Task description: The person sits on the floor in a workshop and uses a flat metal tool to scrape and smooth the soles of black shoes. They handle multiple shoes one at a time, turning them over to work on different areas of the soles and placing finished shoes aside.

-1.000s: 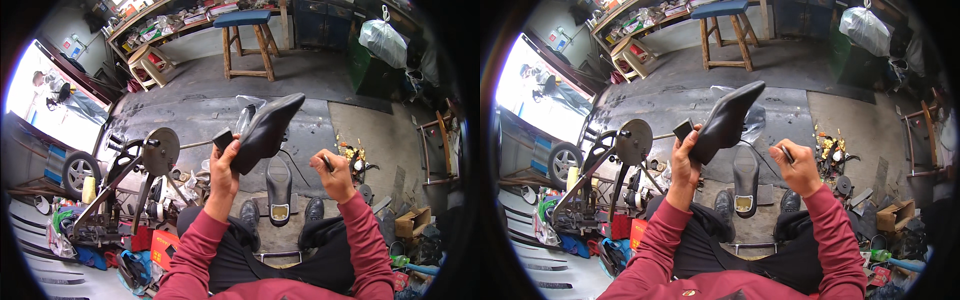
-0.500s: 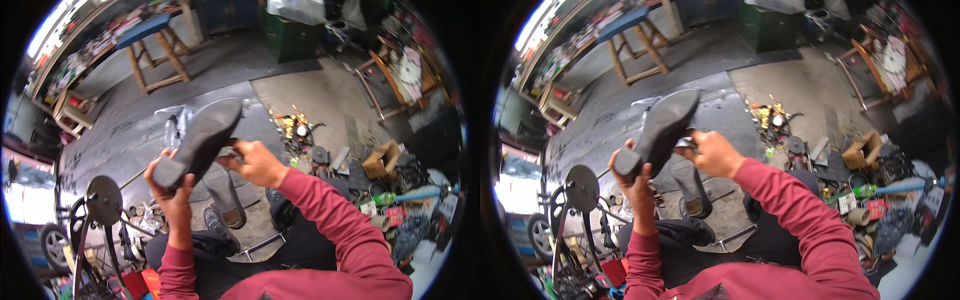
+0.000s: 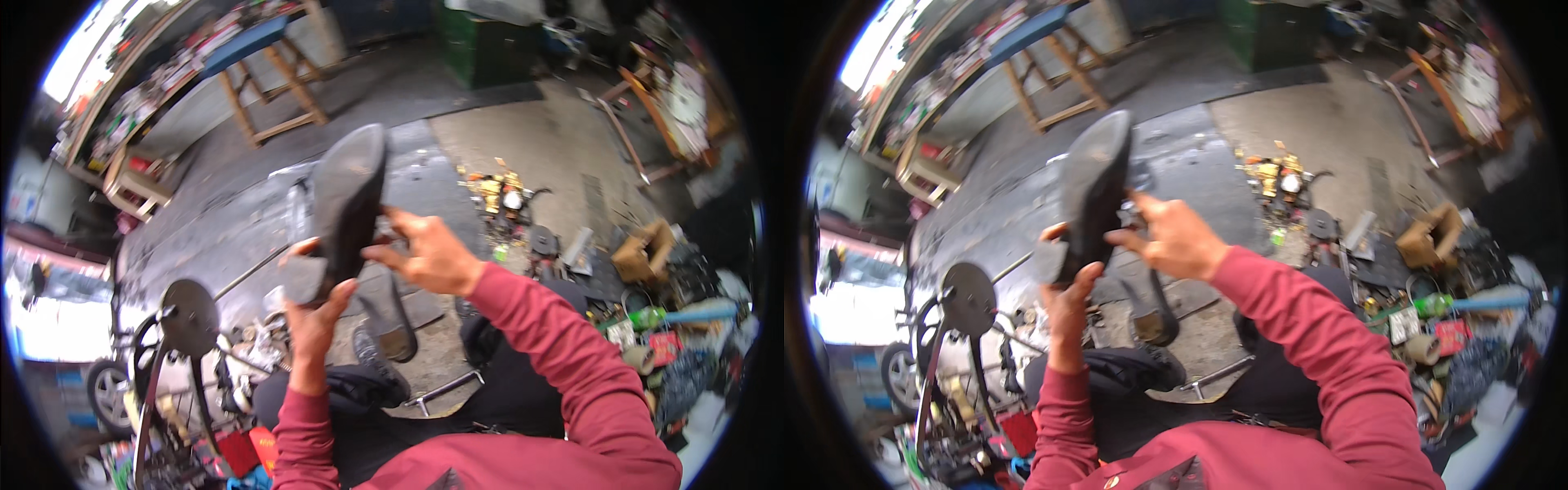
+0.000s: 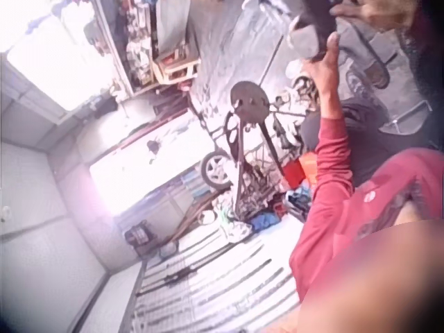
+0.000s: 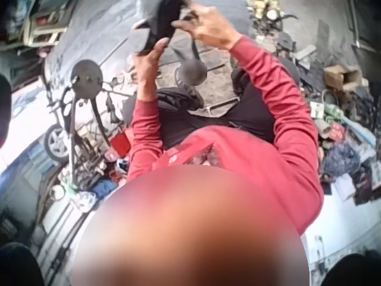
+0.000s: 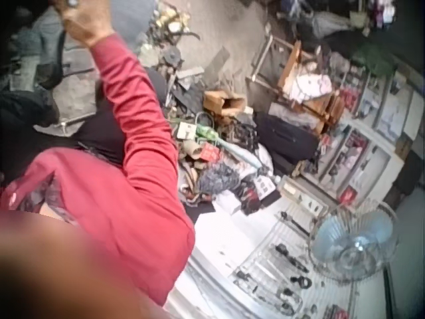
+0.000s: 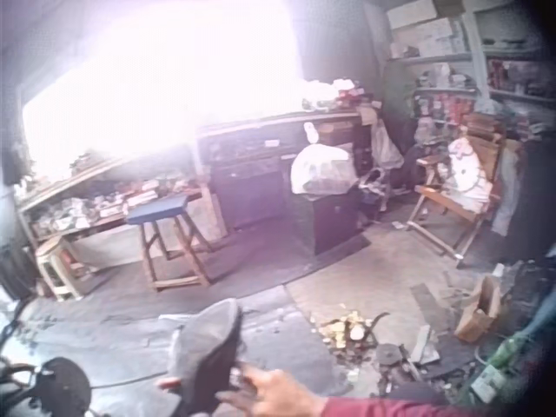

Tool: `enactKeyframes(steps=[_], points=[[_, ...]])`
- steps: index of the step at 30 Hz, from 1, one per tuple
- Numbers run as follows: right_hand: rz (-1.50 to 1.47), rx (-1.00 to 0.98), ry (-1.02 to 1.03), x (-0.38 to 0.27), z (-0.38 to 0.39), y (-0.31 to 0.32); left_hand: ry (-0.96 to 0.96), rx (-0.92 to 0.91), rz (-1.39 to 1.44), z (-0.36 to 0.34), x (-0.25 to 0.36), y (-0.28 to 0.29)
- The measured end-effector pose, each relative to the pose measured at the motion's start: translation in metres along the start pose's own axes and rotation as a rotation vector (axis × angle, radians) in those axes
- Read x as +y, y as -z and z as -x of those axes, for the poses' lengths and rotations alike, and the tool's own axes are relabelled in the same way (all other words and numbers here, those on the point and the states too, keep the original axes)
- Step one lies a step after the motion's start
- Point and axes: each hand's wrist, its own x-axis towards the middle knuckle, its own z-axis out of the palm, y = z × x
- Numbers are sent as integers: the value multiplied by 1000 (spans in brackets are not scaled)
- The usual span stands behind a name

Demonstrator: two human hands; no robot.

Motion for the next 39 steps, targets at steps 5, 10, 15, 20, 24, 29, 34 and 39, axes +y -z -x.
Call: enactKeyframes(steps=[5, 10, 15, 20, 24, 29, 34, 39], points=[[-103, -4, -22, -7, -1, -4, -45, -7, 159, -3, -10, 2], [-61, -81, -24, -11, 3, -5, 122, 163, 415, -6, -16, 12], [-21, -126, -134, -10, 0, -11, 244, 285, 736, -12, -25, 27], [21, -190, -37, -11, 4, -5, 196, 314, 755, -20, -37, 43], [67, -351, 36, -15, 17, -2, 121, 370, 782, -25, -38, 53], [213, -522, 184, -18, 35, -11, 110, 418, 751, -26, -33, 61], [359, -700, 135, -18, 52, -25, 125, 394, 747, -25, -33, 63], [432, -704, 69, -15, 62, -39, 108, 412, 758, -26, -32, 61]])
